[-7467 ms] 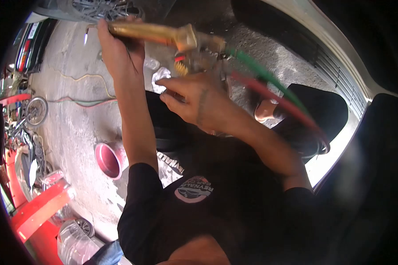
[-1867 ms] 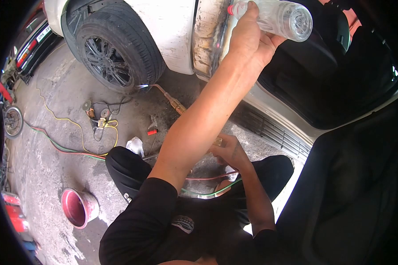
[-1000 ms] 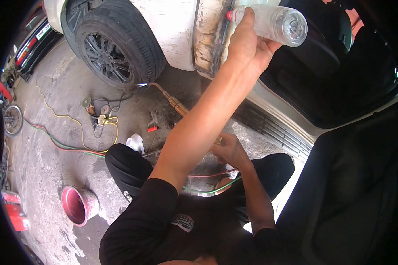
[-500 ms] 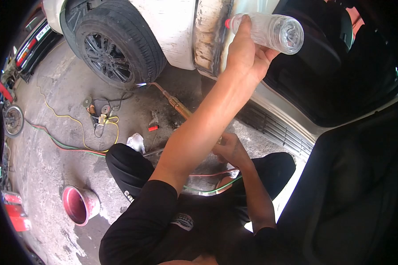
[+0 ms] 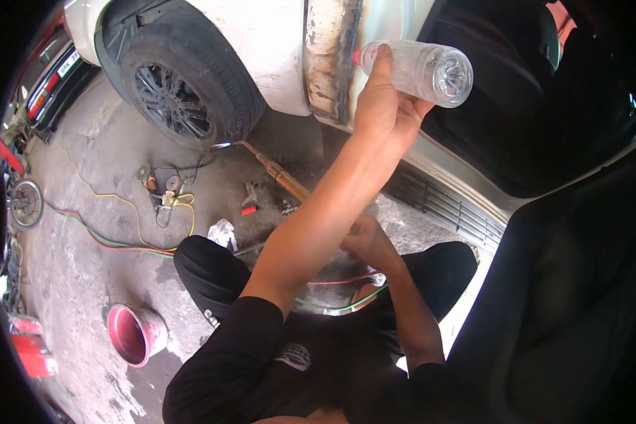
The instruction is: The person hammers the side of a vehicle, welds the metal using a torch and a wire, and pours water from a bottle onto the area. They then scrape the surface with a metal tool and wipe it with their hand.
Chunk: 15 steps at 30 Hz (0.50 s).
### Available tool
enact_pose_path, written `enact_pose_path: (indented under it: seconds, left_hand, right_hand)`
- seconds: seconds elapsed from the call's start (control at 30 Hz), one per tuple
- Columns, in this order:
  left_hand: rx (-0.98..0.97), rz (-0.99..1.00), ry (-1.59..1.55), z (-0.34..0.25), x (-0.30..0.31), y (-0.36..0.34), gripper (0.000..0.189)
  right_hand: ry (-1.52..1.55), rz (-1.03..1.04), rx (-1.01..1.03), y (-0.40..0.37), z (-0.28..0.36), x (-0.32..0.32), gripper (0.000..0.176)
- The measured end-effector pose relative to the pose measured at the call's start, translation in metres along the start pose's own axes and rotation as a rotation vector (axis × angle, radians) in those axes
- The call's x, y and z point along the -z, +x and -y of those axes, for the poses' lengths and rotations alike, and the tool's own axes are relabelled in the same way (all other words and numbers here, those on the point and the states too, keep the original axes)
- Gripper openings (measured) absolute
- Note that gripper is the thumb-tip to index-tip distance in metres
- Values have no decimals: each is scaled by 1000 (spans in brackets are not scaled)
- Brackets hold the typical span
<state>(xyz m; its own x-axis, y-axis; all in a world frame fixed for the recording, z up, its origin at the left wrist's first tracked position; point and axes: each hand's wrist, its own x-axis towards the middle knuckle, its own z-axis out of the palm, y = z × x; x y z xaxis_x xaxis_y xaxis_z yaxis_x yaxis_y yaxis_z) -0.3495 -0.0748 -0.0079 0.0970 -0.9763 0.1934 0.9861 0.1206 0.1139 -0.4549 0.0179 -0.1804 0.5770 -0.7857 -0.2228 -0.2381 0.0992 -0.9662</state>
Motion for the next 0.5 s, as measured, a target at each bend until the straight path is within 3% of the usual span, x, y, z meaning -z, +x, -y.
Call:
enact_pose_path:
  seconds: [0.5]
  left_hand:
    - [49,-11,36,-2,4,-6,44]
  right_hand:
    - [-10,26,41,0,-4,0,22]
